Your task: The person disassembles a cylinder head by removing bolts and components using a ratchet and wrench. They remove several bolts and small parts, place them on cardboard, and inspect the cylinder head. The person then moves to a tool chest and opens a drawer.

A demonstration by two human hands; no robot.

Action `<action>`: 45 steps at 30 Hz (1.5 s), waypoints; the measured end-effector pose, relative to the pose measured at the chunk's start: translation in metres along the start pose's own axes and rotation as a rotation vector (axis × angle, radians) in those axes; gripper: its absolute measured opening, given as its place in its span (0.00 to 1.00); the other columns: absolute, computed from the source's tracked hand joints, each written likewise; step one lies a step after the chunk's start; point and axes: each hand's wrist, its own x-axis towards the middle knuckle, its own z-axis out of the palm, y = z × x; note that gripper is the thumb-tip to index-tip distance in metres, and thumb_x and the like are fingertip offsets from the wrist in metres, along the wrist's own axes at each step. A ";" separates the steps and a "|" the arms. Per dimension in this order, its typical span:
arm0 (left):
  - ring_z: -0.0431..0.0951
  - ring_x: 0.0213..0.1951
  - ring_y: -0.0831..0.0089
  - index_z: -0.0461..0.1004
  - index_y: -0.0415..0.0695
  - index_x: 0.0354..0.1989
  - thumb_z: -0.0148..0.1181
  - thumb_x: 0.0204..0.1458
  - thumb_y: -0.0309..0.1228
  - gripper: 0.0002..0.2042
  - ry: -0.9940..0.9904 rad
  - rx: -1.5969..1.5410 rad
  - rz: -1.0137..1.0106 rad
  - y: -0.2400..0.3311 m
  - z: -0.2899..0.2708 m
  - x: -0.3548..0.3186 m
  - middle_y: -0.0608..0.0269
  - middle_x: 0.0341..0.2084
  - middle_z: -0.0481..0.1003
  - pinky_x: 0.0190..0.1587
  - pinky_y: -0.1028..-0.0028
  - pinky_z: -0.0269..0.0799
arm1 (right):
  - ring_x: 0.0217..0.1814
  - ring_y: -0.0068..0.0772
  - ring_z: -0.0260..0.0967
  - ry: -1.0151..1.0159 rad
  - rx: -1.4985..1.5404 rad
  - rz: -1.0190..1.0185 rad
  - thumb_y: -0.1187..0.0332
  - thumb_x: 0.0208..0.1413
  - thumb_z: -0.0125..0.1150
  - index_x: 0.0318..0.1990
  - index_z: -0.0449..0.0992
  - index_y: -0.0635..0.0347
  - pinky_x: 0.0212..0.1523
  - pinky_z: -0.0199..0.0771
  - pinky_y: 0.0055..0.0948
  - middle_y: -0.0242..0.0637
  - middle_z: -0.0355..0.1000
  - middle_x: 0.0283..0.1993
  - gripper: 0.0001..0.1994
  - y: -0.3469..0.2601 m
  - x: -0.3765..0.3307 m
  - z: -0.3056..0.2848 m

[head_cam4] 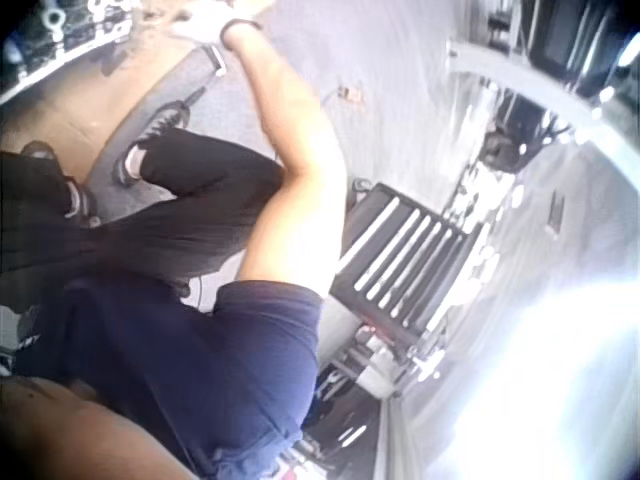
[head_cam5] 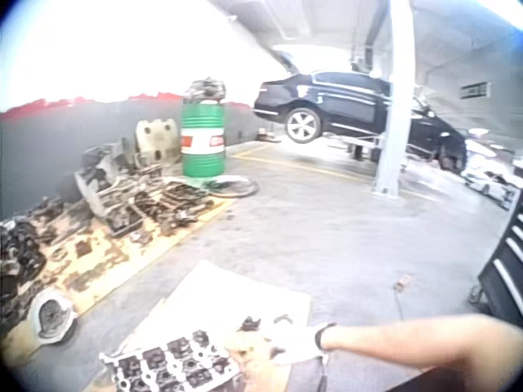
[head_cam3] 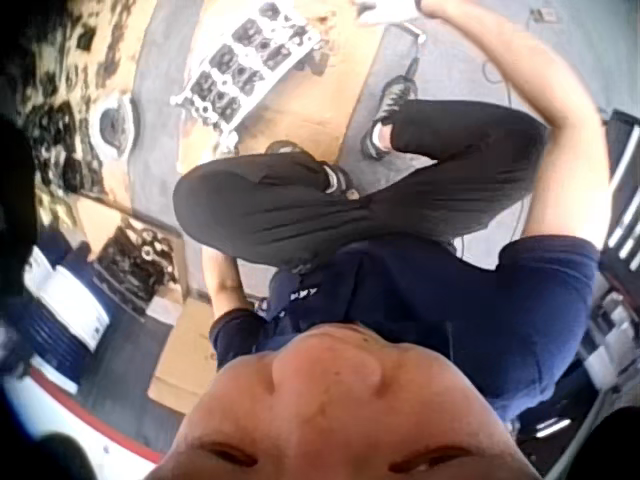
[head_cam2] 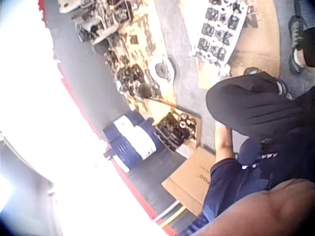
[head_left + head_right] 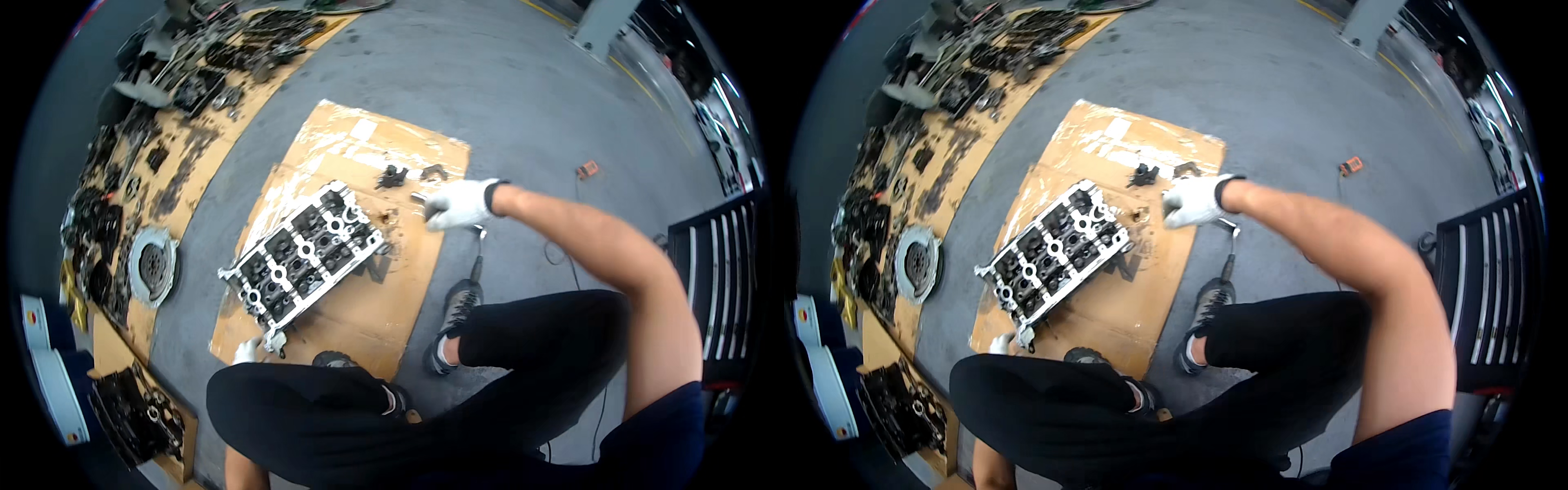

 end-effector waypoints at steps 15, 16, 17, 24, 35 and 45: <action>0.80 0.47 0.64 0.73 0.34 0.54 0.59 0.58 0.27 0.17 0.160 0.056 0.279 0.262 -0.304 0.093 0.51 0.44 0.78 0.53 0.68 0.73 | 0.23 0.33 0.67 0.704 1.702 0.963 0.63 0.61 0.60 0.42 0.74 0.64 0.23 0.71 0.38 0.37 0.69 0.28 0.12 0.207 0.039 0.288; 0.80 0.48 0.59 0.73 0.35 0.55 0.59 0.57 0.29 0.18 0.154 0.100 0.303 0.281 -0.303 0.096 0.47 0.45 0.78 0.54 0.67 0.73 | 0.22 0.31 0.65 0.805 1.598 0.920 0.63 0.62 0.58 0.41 0.73 0.62 0.22 0.69 0.37 0.35 0.67 0.26 0.10 0.197 0.042 0.282; 0.81 0.49 0.58 0.73 0.36 0.55 0.60 0.57 0.31 0.19 0.149 0.094 0.317 0.294 -0.302 0.094 0.46 0.47 0.78 0.55 0.65 0.74 | 0.20 0.29 0.63 0.902 1.486 0.856 0.64 0.64 0.55 0.41 0.72 0.60 0.21 0.67 0.36 0.33 0.65 0.24 0.09 0.178 0.045 0.261; 0.74 0.57 0.52 0.72 0.42 0.60 0.63 0.58 0.39 0.23 0.083 -0.003 0.656 0.368 -0.247 0.113 0.50 0.54 0.74 0.61 0.62 0.70 | 0.33 0.23 0.60 0.738 0.684 0.176 0.56 0.67 0.57 0.44 0.74 0.63 0.36 0.67 0.30 0.32 0.67 0.29 0.16 0.039 -0.077 0.042; 0.80 0.46 0.58 0.73 0.40 0.54 0.55 0.65 0.34 0.14 0.238 -0.527 0.828 0.392 -0.251 0.084 0.51 0.42 0.79 0.50 0.64 0.74 | 0.17 0.19 0.59 0.067 1.290 -0.250 0.46 0.71 0.48 0.45 0.70 0.62 0.17 0.65 0.23 0.25 0.60 0.20 0.23 -0.151 -0.130 -0.079; 0.80 0.46 0.71 0.75 0.43 0.49 0.58 0.62 0.35 0.12 0.124 -0.598 0.319 0.267 -0.225 0.138 0.62 0.40 0.80 0.53 0.72 0.73 | 0.27 0.19 0.67 0.057 0.697 -0.184 0.44 0.67 0.55 0.56 0.74 0.58 0.26 0.71 0.25 0.28 0.70 0.29 0.25 -0.144 -0.037 0.033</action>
